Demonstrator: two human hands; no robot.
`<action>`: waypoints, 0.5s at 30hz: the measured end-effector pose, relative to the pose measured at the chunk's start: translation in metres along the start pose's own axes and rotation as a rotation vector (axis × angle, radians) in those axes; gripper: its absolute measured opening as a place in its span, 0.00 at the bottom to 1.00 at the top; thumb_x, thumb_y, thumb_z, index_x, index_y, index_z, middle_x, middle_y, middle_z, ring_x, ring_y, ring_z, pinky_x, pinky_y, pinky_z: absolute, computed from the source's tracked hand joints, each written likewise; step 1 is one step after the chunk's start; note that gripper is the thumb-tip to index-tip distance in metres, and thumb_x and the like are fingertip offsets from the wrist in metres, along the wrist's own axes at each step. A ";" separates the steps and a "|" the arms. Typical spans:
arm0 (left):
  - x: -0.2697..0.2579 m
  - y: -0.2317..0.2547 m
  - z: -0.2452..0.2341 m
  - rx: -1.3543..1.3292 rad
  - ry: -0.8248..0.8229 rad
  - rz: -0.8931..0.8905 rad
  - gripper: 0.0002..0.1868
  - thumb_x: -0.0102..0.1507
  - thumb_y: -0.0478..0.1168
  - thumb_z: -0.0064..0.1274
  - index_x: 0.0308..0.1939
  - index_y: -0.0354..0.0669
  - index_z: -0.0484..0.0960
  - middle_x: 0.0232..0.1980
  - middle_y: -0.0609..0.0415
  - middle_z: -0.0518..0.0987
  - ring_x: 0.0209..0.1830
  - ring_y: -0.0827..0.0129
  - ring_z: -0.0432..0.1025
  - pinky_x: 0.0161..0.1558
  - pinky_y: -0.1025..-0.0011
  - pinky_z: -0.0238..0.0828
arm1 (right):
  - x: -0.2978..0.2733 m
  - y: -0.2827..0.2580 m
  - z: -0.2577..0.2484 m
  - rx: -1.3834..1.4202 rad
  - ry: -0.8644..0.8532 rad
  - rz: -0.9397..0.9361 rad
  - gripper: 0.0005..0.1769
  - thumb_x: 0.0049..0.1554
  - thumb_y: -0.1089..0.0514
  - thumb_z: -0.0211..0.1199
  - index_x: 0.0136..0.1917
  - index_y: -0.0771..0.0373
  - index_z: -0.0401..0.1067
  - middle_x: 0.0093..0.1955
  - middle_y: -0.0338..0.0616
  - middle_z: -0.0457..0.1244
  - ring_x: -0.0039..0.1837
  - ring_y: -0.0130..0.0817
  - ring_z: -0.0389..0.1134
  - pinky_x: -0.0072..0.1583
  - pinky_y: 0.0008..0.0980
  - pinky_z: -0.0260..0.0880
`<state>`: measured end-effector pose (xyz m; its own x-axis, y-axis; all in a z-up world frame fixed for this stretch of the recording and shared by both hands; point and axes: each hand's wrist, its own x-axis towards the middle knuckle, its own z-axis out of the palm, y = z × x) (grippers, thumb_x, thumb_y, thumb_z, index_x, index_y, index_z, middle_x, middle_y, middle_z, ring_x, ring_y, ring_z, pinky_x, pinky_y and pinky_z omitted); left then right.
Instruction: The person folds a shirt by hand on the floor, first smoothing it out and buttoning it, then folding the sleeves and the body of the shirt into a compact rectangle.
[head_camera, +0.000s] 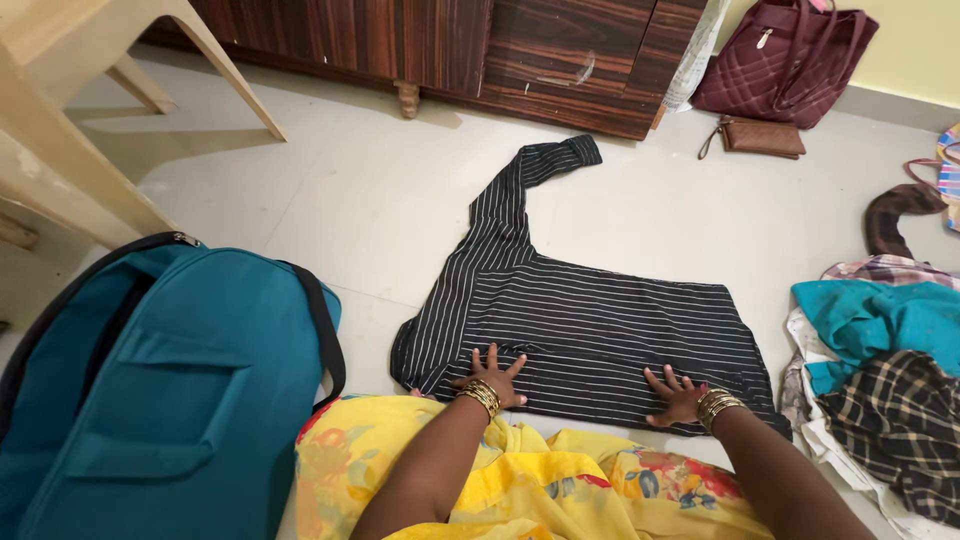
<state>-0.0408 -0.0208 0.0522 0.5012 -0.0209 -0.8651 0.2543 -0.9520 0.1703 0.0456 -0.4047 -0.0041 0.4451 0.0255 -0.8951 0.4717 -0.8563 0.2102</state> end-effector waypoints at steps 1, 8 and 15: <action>0.007 0.001 -0.002 0.028 0.056 0.022 0.45 0.64 0.69 0.47 0.78 0.88 0.37 0.84 0.51 0.22 0.83 0.41 0.21 0.69 0.20 0.39 | -0.003 0.002 -0.003 0.012 -0.043 -0.012 0.63 0.52 0.12 0.48 0.82 0.28 0.13 0.88 0.47 0.15 0.86 0.60 0.28 0.78 0.69 0.39; 0.073 -0.013 -0.017 -0.168 0.716 0.096 0.28 0.72 0.56 0.42 0.71 0.47 0.74 0.75 0.50 0.70 0.78 0.61 0.61 0.81 0.44 0.45 | 0.001 -0.012 -0.043 0.146 0.129 0.007 0.41 0.58 0.22 0.48 0.74 0.47 0.55 0.77 0.53 0.50 0.75 0.49 0.59 0.72 0.58 0.57; 0.110 -0.036 -0.023 -0.054 0.768 0.007 0.41 0.66 0.71 0.36 0.79 0.64 0.50 0.84 0.51 0.41 0.84 0.52 0.28 0.71 0.27 0.17 | 0.027 -0.144 -0.106 0.442 0.790 -0.333 0.42 0.58 0.35 0.59 0.79 0.53 0.54 0.83 0.52 0.42 0.84 0.49 0.38 0.79 0.52 0.40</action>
<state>0.0240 0.0180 -0.0386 0.9315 0.2096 -0.2972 0.2791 -0.9360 0.2147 0.0704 -0.2260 -0.0171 0.8004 0.5037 -0.3250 0.4090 -0.8553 -0.3181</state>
